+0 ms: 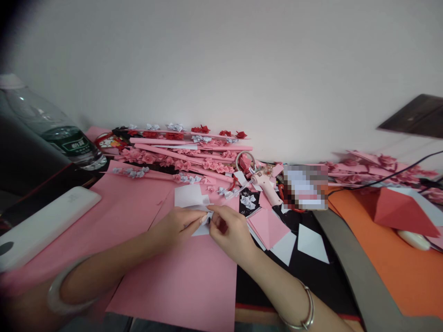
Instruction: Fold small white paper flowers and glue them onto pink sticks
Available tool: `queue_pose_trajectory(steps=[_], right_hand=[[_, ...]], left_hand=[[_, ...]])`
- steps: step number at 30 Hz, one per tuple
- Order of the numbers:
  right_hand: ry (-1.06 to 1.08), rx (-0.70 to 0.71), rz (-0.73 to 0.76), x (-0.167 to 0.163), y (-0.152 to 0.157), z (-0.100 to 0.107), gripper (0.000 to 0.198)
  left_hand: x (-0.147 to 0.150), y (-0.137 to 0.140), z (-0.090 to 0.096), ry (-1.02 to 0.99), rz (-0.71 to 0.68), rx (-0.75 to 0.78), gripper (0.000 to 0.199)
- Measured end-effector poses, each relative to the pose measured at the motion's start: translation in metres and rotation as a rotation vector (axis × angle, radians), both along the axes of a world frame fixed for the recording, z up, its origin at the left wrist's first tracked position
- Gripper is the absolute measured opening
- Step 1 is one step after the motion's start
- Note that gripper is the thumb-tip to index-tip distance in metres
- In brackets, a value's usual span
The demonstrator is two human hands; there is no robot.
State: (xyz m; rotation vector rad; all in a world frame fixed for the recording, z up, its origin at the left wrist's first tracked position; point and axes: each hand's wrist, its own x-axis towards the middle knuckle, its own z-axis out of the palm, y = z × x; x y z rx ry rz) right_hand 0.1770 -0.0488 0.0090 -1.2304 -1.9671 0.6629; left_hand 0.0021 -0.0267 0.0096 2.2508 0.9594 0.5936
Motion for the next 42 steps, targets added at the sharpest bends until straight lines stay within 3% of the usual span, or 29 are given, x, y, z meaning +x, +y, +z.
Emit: queue_pose_trajectory(steps=[4, 10, 15, 23, 27, 30, 37, 42], right_hand=[[0.001, 0.021, -0.008, 0.0018, 0.0003, 0.0004, 0.031], [0.049, -0.001, 0.003, 0.0019, 0.0001, 0.0000, 0.033], [0.041, 0.012, -0.005, 0.0016, 0.0001, 0.0013, 0.030], [0.024, 0.038, -0.057, 0.0005, 0.0003, 0.0008, 0.031], [0.064, -0.021, -0.133, 0.0010, 0.0009, -0.0002, 0.027], [0.146, -0.039, -0.142, 0.0019, 0.0028, -0.0002, 0.022], [0.241, 0.030, -0.145, 0.0008, 0.0049, 0.0003, 0.023], [0.233, 0.046, -0.160, -0.0012, 0.0026, 0.0021, 0.022]], left_hand=[[0.0006, -0.0021, 0.0018, -0.008, 0.015, 0.009, 0.028], [0.0019, -0.0018, 0.0046, -0.107, 0.128, -0.128, 0.028], [0.0021, -0.0018, 0.0048, -0.134, 0.123, -0.183, 0.028], [0.0025, -0.0026, 0.0048, -0.129, 0.130, -0.176, 0.028], [0.0036, -0.0041, 0.0040, -0.175, 0.147, -0.183, 0.027], [0.0048, -0.0043, 0.0036, -0.265, 0.167, -0.286, 0.026], [0.0068, 0.0043, 0.0040, -0.511, 0.125, -0.769, 0.022], [0.0090, 0.0020, 0.0022, -0.537, 0.121, -0.753, 0.021]])
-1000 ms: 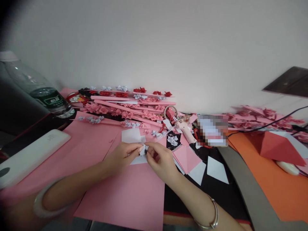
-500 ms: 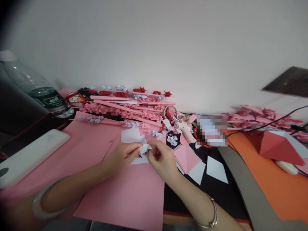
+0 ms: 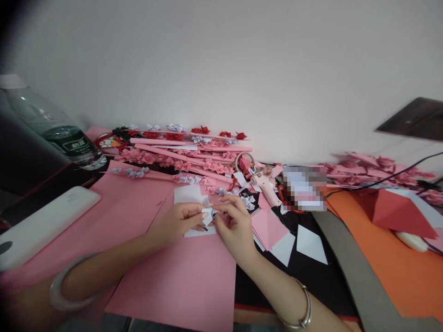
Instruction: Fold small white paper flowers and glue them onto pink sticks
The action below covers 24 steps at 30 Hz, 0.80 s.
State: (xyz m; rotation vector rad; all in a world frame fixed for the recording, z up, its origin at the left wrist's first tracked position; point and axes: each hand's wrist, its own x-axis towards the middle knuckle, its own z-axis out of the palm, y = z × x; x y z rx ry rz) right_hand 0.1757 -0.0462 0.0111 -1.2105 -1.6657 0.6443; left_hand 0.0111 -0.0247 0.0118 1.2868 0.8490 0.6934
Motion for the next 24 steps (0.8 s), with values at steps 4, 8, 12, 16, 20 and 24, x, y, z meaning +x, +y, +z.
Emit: queue_pose_trajectory(steps=[4, 8, 12, 16, 20, 24], right_hand=[[-0.056, 0.032, -0.008, 0.0004, -0.0019, 0.0007, 0.020], [-0.090, 0.076, -0.005, 0.0009, -0.0023, 0.0016, 0.017], [-0.136, 0.144, 0.012, 0.0018, -0.0017, 0.0016, 0.019], [-0.197, 0.174, 0.070, 0.0018, -0.0024, 0.0019, 0.023], [-0.245, 0.183, 0.123, 0.0015, -0.0043, 0.0018, 0.033], [-0.294, 0.207, 0.142, 0.0021, -0.0057, 0.0000, 0.038]], left_hand=[[0.0010, -0.0031, 0.0008, 0.022, 0.004, 0.059, 0.021], [0.0013, -0.0041, 0.0028, 0.033, 0.022, 0.053, 0.021], [0.0007, -0.0035, 0.0025, -0.023, 0.042, -0.001, 0.022], [-0.0012, -0.0012, 0.0039, -0.069, 0.085, -0.053, 0.024], [-0.0019, 0.0001, 0.0054, -0.088, 0.114, -0.113, 0.023], [-0.0016, 0.0001, 0.0027, -0.149, 0.120, -0.153, 0.024]])
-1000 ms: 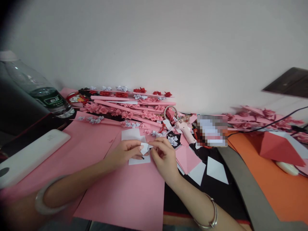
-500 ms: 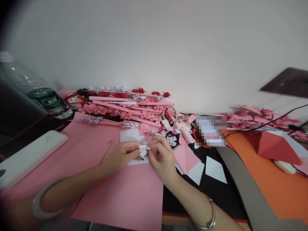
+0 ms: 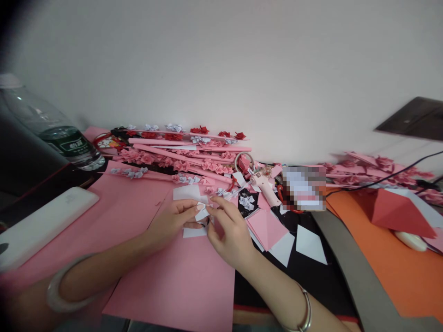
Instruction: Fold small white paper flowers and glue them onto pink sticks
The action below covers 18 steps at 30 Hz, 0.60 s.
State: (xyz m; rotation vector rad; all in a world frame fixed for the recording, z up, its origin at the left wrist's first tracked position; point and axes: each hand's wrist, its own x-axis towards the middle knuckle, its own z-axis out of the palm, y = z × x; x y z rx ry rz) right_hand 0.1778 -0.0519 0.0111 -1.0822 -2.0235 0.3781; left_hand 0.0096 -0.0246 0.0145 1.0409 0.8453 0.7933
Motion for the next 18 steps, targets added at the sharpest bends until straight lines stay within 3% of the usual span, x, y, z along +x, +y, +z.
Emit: queue_pose_trajectory(steps=[12, 18], right_hand=[[-0.105, 0.046, 0.004, 0.0021, 0.0011, -0.0025, 0.038], [0.000, -0.014, 0.006, 0.0034, 0.0003, 0.0008, 0.038]], left_hand=[[-0.0002, 0.0023, -0.0020, -0.003, 0.007, -0.041, 0.024], [-0.0013, 0.0041, -0.0028, 0.022, 0.000, -0.020, 0.023]])
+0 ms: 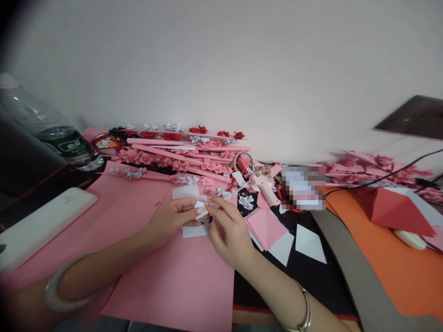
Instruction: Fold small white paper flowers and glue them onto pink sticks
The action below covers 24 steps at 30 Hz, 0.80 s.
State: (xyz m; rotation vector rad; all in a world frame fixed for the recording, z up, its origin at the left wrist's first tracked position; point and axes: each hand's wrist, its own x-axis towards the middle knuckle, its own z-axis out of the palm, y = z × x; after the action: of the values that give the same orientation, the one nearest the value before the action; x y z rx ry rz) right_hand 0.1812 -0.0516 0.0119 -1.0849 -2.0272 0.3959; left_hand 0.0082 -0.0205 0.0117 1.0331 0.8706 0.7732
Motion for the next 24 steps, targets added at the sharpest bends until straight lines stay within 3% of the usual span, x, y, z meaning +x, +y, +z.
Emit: queue_pose_trajectory(steps=[4, 7, 14, 24], right_hand=[[0.109, -0.135, -0.132, 0.0011, 0.0027, 0.0005, 0.023], [0.078, -0.236, -0.119, 0.0017, 0.0052, -0.0016, 0.004], [-0.021, -0.313, 0.022, 0.0009, 0.0055, -0.0013, 0.023], [0.030, -0.339, 0.070, 0.0005, 0.0065, -0.0012, 0.027]], left_hand=[[-0.0001, -0.0005, 0.0010, 0.004, -0.021, 0.043, 0.023], [0.0012, -0.0024, 0.0005, 0.011, -0.052, 0.072, 0.024], [0.0040, -0.0050, 0.0007, 0.018, -0.037, 0.062, 0.021], [0.0034, -0.0011, -0.0037, -0.002, -0.068, 0.025, 0.028]])
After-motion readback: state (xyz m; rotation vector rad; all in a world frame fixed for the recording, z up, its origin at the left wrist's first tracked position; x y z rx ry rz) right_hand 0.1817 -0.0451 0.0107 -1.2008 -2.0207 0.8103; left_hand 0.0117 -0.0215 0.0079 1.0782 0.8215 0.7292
